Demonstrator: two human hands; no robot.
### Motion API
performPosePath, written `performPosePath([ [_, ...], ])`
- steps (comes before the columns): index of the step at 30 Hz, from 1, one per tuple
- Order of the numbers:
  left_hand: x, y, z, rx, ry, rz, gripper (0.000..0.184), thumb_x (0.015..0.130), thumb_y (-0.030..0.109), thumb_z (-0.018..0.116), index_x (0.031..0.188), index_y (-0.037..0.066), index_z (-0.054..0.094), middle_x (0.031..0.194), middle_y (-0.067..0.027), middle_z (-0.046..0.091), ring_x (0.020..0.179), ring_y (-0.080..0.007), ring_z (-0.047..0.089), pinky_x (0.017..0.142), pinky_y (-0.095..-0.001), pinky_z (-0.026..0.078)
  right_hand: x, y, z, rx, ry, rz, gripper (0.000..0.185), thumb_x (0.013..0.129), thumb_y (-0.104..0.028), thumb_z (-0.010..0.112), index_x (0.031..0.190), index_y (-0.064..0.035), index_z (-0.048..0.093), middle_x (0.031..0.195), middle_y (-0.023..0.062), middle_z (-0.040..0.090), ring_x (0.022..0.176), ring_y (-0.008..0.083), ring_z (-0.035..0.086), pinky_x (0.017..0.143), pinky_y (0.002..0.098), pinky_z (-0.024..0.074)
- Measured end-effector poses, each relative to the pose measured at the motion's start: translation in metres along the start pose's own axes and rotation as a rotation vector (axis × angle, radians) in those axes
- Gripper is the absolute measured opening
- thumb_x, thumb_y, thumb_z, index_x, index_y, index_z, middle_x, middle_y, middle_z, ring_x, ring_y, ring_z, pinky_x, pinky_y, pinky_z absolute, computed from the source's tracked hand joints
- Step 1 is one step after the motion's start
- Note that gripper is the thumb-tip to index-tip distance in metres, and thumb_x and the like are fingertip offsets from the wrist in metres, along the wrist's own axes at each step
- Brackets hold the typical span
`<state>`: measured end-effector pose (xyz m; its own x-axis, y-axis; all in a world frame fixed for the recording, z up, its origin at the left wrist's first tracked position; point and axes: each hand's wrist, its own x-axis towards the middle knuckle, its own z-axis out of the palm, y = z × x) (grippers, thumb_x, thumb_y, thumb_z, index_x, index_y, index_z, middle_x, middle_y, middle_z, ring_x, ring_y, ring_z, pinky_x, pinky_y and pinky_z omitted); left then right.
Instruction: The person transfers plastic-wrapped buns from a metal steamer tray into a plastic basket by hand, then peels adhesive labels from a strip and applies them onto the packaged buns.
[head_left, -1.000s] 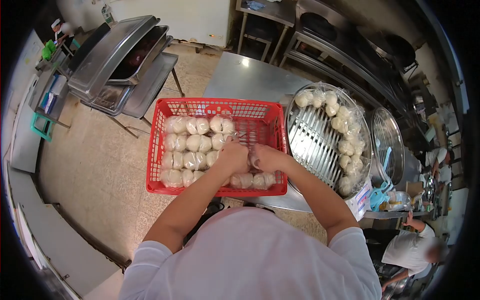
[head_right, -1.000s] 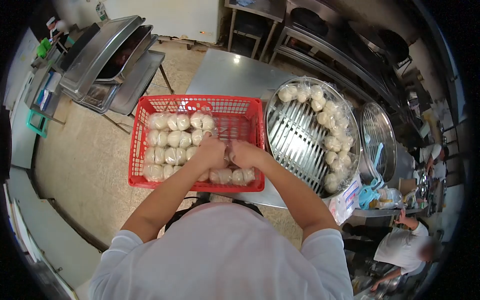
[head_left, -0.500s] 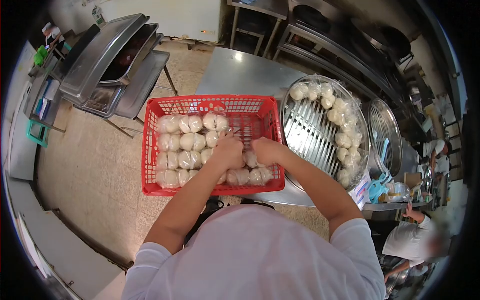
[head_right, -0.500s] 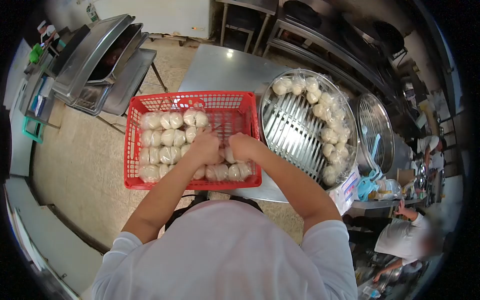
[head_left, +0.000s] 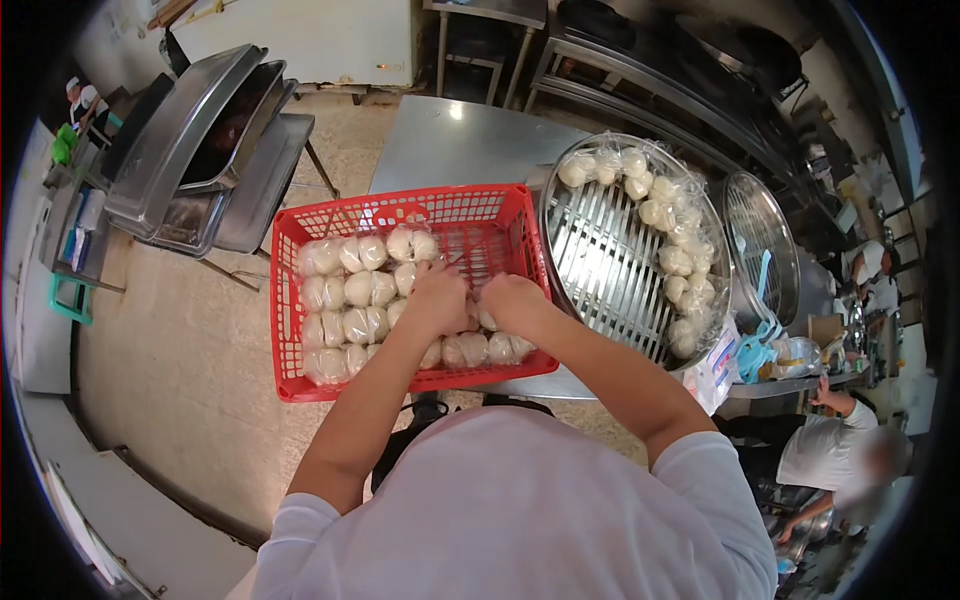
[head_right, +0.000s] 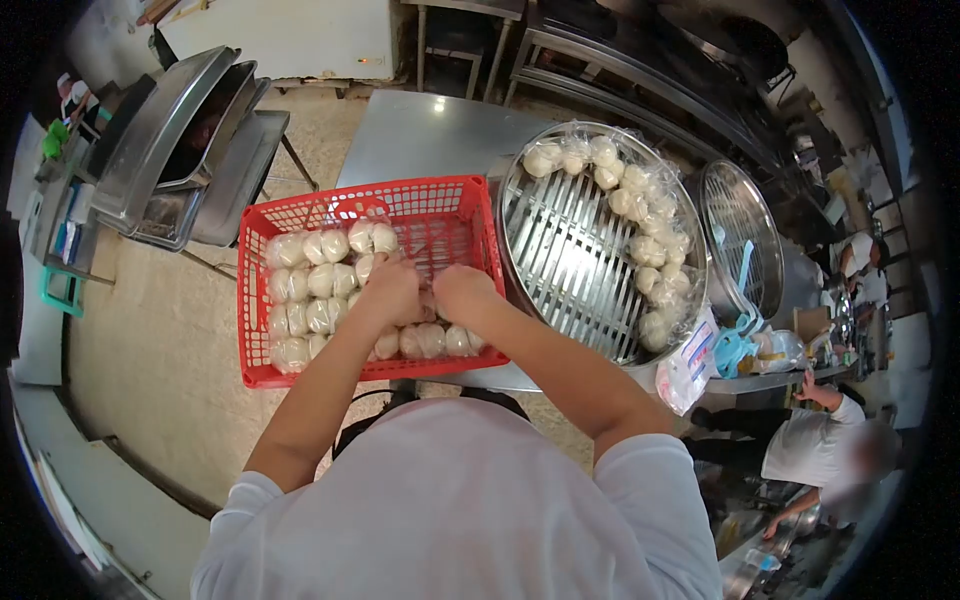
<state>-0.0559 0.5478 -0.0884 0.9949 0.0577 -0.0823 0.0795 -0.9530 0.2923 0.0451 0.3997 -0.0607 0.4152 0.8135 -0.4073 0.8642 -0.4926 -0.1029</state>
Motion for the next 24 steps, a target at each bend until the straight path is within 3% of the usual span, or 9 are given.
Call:
performPosePath([
  [2, 0.002, -0.002, 0.004, -0.006, -0.002, -0.006, 0.040, 0.064, 0.041, 0.088, 0.088, 0.010, 0.081, 0.100, -0.0114, 0.074, 0.112, -0.0287, 0.064, 0.101, -0.0450, 0.041, 0.000, -0.008, 0.003, -0.057, 0.106, -0.052, 0.023, 0.086, -0.017, 0.071, 0.103, -0.0033, 0.078, 0.110, 0.0200, 0.076, 0.102, 0.0371, 0.075, 0.088, 0.0484, 0.0606],
  [5, 0.002, 0.001, -0.003, -0.042, -0.081, -0.057, 0.041, 0.064, 0.043, 0.090, 0.086, 0.010, 0.081, 0.099, -0.0108, 0.074, 0.112, -0.0288, 0.064, 0.102, -0.0436, 0.040, 0.001, -0.010, -0.009, -0.106, -0.142, -0.127, 0.026, 0.085, -0.017, 0.072, 0.105, -0.0025, 0.078, 0.109, 0.0197, 0.076, 0.102, 0.0362, 0.075, 0.088, 0.0468, 0.0602],
  [8, -0.002, 0.002, -0.006, -0.023, -0.049, -0.062, 0.042, 0.064, 0.046, 0.091, 0.086, 0.011, 0.082, 0.100, -0.0106, 0.074, 0.112, -0.0289, 0.064, 0.102, -0.0436, 0.040, 0.003, -0.002, -0.019, -0.030, -0.080, -0.071, 0.028, 0.082, -0.015, 0.072, 0.105, -0.0006, 0.078, 0.108, 0.0212, 0.076, 0.103, 0.0370, 0.075, 0.089, 0.0473, 0.0603],
  [17, -0.002, 0.006, -0.010, 0.019, -0.119, -0.070, 0.045, 0.066, 0.049, 0.091, 0.092, 0.013, 0.083, 0.101, -0.0121, 0.074, 0.113, -0.0297, 0.065, 0.103, -0.0460, 0.040, 0.003, 0.002, -0.022, 0.127, -0.195, 0.009, 0.027, 0.078, -0.004, 0.070, 0.103, 0.0028, 0.077, 0.112, 0.0266, 0.075, 0.108, 0.0404, 0.073, 0.090, 0.0485, 0.0609],
  [24, -0.002, 0.009, -0.013, 0.018, -0.093, -0.037, 0.043, 0.068, 0.044, 0.090, 0.098, 0.013, 0.083, 0.103, -0.0129, 0.075, 0.114, -0.0297, 0.065, 0.104, -0.0471, 0.039, -0.011, 0.001, -0.011, 0.037, -0.071, -0.037, 0.021, 0.083, -0.009, 0.071, 0.101, -0.0007, 0.078, 0.110, 0.0235, 0.076, 0.108, 0.0401, 0.074, 0.088, 0.0491, 0.0616],
])
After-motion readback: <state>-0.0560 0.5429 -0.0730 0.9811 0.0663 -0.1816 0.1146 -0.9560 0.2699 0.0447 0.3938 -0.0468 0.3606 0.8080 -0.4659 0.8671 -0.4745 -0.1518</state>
